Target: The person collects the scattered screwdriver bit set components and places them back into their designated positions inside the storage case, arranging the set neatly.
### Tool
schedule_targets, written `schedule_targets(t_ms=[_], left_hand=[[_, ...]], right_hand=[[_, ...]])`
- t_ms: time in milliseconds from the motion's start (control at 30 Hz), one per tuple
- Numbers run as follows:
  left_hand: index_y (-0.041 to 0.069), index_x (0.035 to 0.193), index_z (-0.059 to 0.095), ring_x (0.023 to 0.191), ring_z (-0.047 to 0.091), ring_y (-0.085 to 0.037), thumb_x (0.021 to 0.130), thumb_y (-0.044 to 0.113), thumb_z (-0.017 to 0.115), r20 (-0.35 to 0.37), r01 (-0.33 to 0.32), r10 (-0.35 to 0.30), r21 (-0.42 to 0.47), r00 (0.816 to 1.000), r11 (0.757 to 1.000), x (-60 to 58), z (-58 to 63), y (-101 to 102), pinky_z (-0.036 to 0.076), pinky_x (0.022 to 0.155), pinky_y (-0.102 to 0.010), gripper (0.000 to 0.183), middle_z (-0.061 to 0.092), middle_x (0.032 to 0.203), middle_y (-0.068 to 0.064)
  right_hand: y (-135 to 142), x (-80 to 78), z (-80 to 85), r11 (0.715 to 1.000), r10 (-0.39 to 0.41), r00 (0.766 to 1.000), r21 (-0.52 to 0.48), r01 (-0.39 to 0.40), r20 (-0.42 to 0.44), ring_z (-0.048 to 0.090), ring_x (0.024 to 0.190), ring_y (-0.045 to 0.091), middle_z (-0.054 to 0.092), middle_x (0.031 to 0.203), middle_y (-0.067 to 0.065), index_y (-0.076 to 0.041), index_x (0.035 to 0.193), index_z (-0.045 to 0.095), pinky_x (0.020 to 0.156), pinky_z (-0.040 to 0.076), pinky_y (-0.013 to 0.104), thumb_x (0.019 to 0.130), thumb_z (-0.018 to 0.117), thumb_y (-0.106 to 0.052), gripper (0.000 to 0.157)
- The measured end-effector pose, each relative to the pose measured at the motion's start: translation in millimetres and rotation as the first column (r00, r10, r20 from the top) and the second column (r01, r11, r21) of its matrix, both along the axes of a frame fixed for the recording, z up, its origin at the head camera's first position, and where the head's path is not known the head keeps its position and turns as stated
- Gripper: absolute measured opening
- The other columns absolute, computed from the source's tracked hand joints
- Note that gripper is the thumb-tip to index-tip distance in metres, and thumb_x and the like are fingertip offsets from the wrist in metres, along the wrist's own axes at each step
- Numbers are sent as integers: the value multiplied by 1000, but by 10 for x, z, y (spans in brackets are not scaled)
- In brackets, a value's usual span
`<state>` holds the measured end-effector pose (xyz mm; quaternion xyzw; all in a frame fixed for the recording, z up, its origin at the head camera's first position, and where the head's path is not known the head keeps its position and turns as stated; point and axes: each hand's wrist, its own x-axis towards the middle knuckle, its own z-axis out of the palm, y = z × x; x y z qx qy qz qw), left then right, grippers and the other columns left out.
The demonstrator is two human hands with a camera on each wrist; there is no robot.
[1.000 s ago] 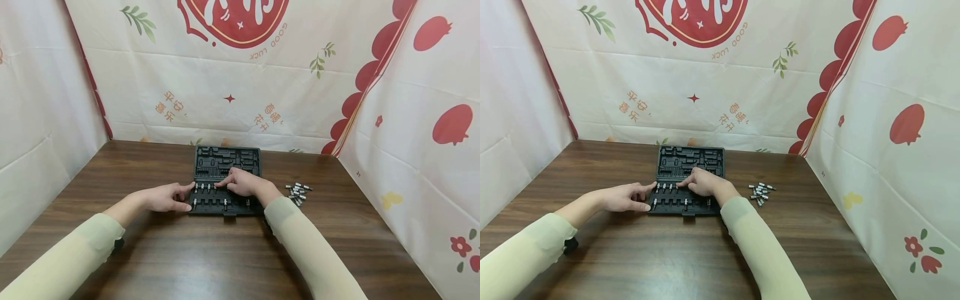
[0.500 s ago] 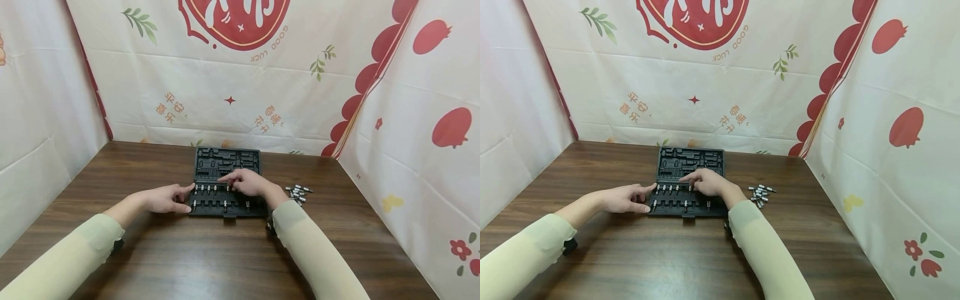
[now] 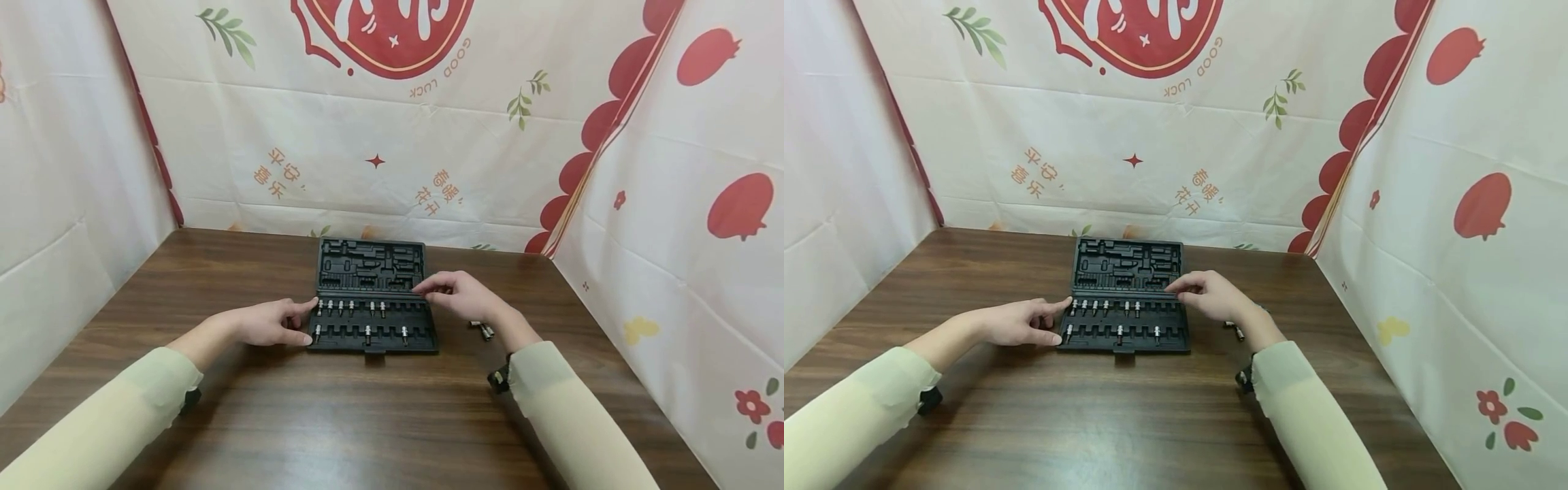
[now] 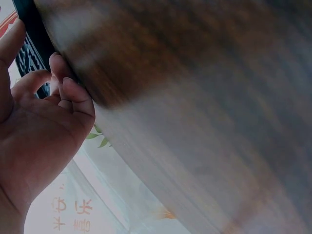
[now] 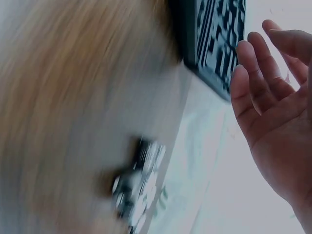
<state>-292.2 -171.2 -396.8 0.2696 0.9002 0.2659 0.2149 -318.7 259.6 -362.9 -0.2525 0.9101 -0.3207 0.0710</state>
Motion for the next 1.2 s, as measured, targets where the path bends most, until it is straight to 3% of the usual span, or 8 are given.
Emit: schedule_targets(t_ms=[333, 667, 833, 1000, 1200], left_hand=[[9, 175, 25, 98, 53, -21, 106, 45, 74, 11, 7, -7, 13, 1000, 1000, 0, -12, 6, 45, 89, -39, 92, 58, 125, -13], [10, 175, 24, 100, 54, -22, 106, 46, 73, 6, 11, -11, -1, 1000, 1000, -10, 5, 9, 45, 90, -40, 92, 59, 127, -14], [10, 175, 24, 102, 54, -22, 106, 46, 73, 6, 9, -9, -6, 1000, 1000, -7, 18, 4, 46, 91, -41, 92, 59, 127, -15], [11, 176, 25, 104, 54, -23, 106, 46, 73, 4, 0, 0, -12, 1000, 1000, -8, 24, 0, 46, 92, -41, 91, 59, 129, -15], [13, 176, 25, 105, 55, -23, 106, 47, 73, 12, -8, 8, -13, 1000, 1000, -11, 17, 3, 46, 92, -41, 92, 58, 131, -15]], right_hand=[[544, 102, -58, 997, -78, 997, -19, 78, 1, 65, 99, 21, 78, 127, 12, -10, 130, 80, 83, 54, 30, 110, 67, -17, 25], [952, 196, -96, 987, -148, 988, -57, 151, 49, 62, 88, 18, 76, 122, 17, -7, 128, 79, 74, 53, 29, 109, 68, -17, 24], [1119, 196, -91, 979, -190, 981, -64, 192, 38, 67, 92, 21, 76, 119, 20, -7, 128, 79, 77, 56, 30, 109, 69, -18, 24], [1314, 155, -135, 968, -250, 968, -29, 250, 28, 64, 94, 15, 76, 119, 18, -6, 128, 79, 79, 54, 27, 109, 70, -20, 26], [1551, 65, -216, 943, -326, 944, 85, 321, 46, 64, 98, 23, 75, 121, 15, -10, 131, 78, 80, 55, 34, 109, 71, -27, 29]])
